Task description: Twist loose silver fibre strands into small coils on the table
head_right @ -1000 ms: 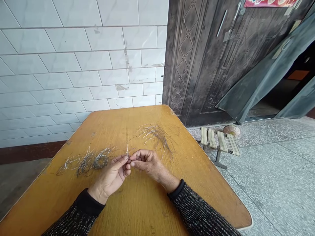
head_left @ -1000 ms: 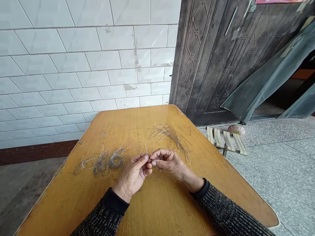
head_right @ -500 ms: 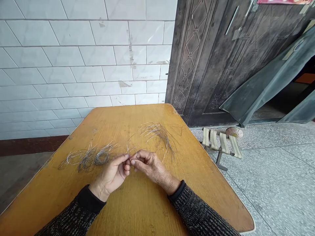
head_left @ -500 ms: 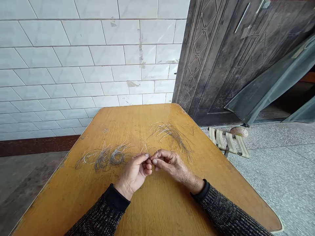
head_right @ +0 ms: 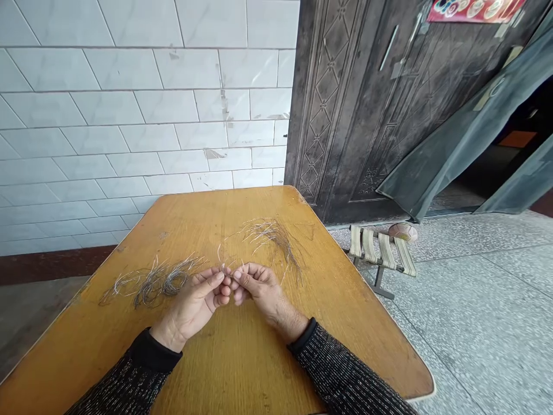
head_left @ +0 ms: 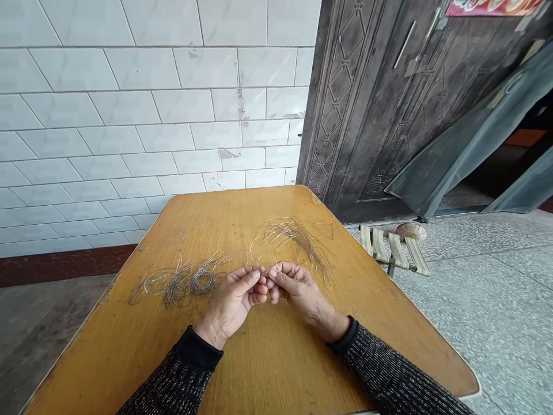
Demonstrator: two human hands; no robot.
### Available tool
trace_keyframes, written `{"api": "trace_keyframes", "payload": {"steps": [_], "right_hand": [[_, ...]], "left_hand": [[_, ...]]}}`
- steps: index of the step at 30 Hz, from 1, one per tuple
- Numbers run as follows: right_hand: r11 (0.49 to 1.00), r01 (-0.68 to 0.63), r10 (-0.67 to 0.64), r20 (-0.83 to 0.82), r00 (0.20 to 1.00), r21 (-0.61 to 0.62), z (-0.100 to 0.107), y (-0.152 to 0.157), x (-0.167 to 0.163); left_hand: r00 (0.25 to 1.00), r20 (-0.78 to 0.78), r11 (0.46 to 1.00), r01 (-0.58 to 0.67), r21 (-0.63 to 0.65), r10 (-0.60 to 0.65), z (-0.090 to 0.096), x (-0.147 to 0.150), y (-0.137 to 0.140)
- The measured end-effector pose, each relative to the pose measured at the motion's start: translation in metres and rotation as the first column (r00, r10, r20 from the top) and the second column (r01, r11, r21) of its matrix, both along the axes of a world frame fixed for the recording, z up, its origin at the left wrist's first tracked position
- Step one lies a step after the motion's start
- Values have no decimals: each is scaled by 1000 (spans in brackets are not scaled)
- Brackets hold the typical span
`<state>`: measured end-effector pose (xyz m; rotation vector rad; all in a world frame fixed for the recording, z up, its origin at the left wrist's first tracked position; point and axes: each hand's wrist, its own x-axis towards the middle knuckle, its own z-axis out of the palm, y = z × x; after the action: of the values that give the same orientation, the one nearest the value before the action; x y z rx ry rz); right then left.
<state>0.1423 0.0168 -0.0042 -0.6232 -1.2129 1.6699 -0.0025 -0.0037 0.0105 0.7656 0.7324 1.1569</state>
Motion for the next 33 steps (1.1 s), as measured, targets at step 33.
{"api": "trace_keyframes", "payload": {"steps": [33], "right_hand": [[1000,19,-19,35,999,-1,0,0,-1]], "left_hand": [[984,-146,993,-97,61,105,-3,4,-1]]}}
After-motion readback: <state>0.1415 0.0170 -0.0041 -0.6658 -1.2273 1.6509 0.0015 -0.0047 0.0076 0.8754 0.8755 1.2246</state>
